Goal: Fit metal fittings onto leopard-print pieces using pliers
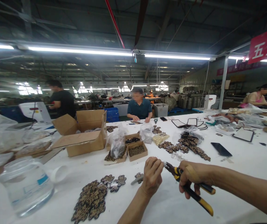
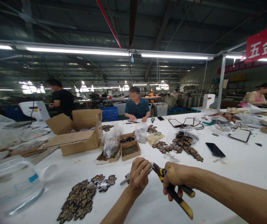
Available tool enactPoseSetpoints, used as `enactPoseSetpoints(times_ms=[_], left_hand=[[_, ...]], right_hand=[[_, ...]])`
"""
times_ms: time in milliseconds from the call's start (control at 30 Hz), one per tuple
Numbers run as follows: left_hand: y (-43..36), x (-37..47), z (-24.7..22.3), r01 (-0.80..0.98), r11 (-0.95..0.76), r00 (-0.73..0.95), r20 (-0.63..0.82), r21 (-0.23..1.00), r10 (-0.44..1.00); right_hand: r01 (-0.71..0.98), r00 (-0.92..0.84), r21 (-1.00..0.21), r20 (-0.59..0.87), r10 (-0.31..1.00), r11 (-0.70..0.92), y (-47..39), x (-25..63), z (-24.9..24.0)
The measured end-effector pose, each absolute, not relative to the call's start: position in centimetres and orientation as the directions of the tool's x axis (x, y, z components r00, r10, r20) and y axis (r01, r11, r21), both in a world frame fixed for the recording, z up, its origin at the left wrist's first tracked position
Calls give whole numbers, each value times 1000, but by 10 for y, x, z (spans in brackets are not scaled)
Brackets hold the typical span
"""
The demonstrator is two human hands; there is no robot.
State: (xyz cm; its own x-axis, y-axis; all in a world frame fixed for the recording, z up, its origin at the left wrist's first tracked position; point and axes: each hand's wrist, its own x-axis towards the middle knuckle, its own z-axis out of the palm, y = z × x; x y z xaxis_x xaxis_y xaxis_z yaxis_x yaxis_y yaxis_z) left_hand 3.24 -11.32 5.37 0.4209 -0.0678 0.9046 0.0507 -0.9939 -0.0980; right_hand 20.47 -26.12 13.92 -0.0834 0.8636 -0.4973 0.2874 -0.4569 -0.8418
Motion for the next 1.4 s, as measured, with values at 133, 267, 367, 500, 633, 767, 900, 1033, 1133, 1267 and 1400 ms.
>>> enactPoseSetpoints(times_ms=[133, 267, 367, 500, 633, 767, 900, 1033, 1133, 1267, 1400], left_hand=[[-114, 33, 52, 38, -996, 414, 908, -84, -61], [-118, 37, 47, 13, -1000, 400, 916, -14, -8], [-120, 40, 46, 13, -990, 300, 944, 139, 137], [-122, 42, 49, -32, -945, 215, 926, 324, 310], [-125, 44, 49, -106, -907, 220, 899, 408, 378], [-128, 47, 46, -147, -883, 235, 883, 447, 408], [-129, 48, 46, -158, -875, 258, 874, 458, 411], [-130, 49, 47, -153, -890, 264, 885, 430, 383], [-131, 49, 48, -149, -906, 267, 898, 397, 349], [-132, 49, 47, -148, -913, 301, 897, 380, 325], [-133, 48, 47, -120, -919, 314, 893, 375, 323]], right_hand=[[317, 13, -828, -483, 875, -462, -258, 201, 137], [283, 44, -857, -437, 899, -430, -257, 201, 141], [259, 1, -880, -411, 912, -397, -257, 204, 141], [216, 119, -951, -198, 973, -220, -248, 211, 122], [250, 271, -968, 71, 960, 1, -229, 215, 99], [205, 278, -970, 183, 943, 128, -215, 214, 94], [167, 230, -971, 205, 951, 169, -211, 208, 100], [199, 212, -967, 204, 956, 162, -210, 203, 105], [207, 226, -963, 217, 950, 171, -209, 202, 105], [256, 182, -946, 250, 951, 200, -209, 203, 107], [368, 141, -912, 245, 959, 179, -211, 205, 112]])
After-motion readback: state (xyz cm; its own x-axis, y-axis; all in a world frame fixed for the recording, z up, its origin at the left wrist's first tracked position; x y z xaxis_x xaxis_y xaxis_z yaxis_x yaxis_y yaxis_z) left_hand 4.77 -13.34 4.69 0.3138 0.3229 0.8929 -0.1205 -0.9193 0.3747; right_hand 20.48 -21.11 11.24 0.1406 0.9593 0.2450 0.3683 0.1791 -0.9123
